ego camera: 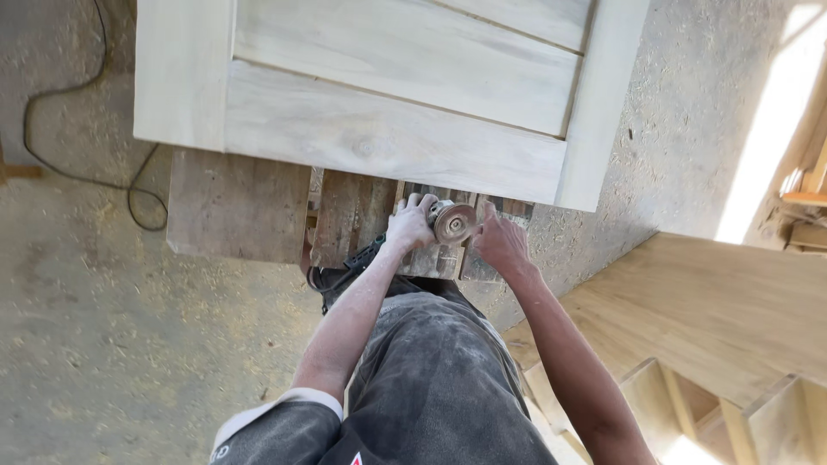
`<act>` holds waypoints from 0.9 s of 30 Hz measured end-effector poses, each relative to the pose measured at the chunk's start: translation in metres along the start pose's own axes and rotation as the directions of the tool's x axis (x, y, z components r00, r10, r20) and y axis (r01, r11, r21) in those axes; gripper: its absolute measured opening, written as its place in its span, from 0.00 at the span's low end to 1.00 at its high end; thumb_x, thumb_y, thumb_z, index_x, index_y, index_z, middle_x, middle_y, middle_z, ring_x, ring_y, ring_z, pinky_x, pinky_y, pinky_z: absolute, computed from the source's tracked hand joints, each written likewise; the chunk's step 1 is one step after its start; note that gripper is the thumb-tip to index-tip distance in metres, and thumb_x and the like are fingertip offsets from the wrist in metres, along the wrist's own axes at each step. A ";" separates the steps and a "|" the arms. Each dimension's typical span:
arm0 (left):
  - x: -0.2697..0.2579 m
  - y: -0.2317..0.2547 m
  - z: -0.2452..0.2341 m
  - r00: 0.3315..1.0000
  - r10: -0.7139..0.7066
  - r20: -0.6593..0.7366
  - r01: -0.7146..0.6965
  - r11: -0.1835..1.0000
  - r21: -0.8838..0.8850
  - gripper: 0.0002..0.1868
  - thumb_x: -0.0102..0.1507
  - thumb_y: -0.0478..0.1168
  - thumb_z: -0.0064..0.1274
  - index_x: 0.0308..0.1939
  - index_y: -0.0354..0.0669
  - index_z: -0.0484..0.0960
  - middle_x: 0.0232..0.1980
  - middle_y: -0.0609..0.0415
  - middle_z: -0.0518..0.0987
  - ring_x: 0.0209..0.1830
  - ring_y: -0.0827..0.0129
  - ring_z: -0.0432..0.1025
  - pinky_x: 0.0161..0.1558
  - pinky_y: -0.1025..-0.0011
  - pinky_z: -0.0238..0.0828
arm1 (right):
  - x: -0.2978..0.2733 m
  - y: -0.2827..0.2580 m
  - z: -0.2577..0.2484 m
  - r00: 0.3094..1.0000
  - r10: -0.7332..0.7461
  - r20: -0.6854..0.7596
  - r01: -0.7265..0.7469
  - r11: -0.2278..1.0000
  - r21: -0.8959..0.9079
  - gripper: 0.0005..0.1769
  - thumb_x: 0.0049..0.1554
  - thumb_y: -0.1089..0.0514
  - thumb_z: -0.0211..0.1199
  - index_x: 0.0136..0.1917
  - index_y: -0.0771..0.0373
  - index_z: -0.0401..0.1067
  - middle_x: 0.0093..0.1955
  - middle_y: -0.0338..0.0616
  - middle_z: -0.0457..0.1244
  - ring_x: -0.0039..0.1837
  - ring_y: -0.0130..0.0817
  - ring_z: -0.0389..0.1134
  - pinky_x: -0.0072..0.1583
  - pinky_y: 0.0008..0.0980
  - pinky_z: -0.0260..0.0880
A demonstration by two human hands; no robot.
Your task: The person uses an orbital sander to smooth the surface of a wooden door panel. They move the sander across the flat surfaces and edges, generating sawdust as they work.
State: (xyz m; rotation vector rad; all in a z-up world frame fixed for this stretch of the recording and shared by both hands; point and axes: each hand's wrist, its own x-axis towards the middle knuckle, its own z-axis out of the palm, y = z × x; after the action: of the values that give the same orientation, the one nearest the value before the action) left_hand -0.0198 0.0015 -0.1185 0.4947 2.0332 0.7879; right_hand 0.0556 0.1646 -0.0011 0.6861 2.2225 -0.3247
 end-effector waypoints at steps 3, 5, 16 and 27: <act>-0.003 0.006 -0.005 0.998 0.067 0.012 -0.068 0.995 0.073 0.45 0.48 0.49 0.71 0.65 0.58 0.65 0.64 0.52 0.68 0.68 0.50 0.64 0.61 0.47 0.66 | -0.002 0.016 0.010 0.962 -0.159 -0.221 0.189 0.974 0.126 0.48 0.54 0.66 0.56 0.84 0.67 0.42 0.45 0.57 0.66 0.35 0.40 0.68 0.39 0.39 0.71; -0.002 0.003 -0.009 0.988 0.145 0.042 -0.150 0.976 0.156 0.42 0.49 0.47 0.70 0.64 0.56 0.66 0.62 0.51 0.70 0.66 0.49 0.68 0.60 0.52 0.70 | -0.005 0.020 0.028 0.849 -0.338 -0.406 0.458 0.854 0.246 0.55 0.49 0.70 0.54 0.85 0.71 0.35 0.65 0.70 0.58 0.38 0.44 0.71 0.38 0.38 0.75; -0.041 0.025 -0.006 0.993 0.116 0.028 -0.119 0.933 0.338 0.50 0.53 0.56 0.71 0.70 0.47 0.59 0.71 0.32 0.57 0.60 0.37 0.67 0.58 0.48 0.67 | -0.042 0.020 0.051 0.984 -0.045 -0.172 0.105 0.926 0.362 0.49 0.56 0.60 0.57 0.83 0.67 0.35 0.62 0.70 0.65 0.59 0.60 0.71 0.58 0.50 0.73; -0.149 0.076 -0.073 0.899 -0.167 -0.405 0.231 0.966 0.114 0.40 0.53 0.53 0.71 0.61 0.51 0.65 0.63 0.49 0.69 0.62 0.44 0.68 0.56 0.48 0.70 | -0.052 -0.031 0.002 0.385 -0.649 -0.657 0.790 0.599 -0.128 0.35 0.49 0.57 0.68 0.69 0.59 0.61 0.68 0.61 0.62 0.61 0.53 0.71 0.58 0.42 0.73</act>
State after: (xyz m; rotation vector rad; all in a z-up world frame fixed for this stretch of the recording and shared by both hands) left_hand 0.0025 -0.0585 0.0528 0.2175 2.4889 0.6367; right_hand 0.0679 0.1190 0.0364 -0.2430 3.1373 -0.8890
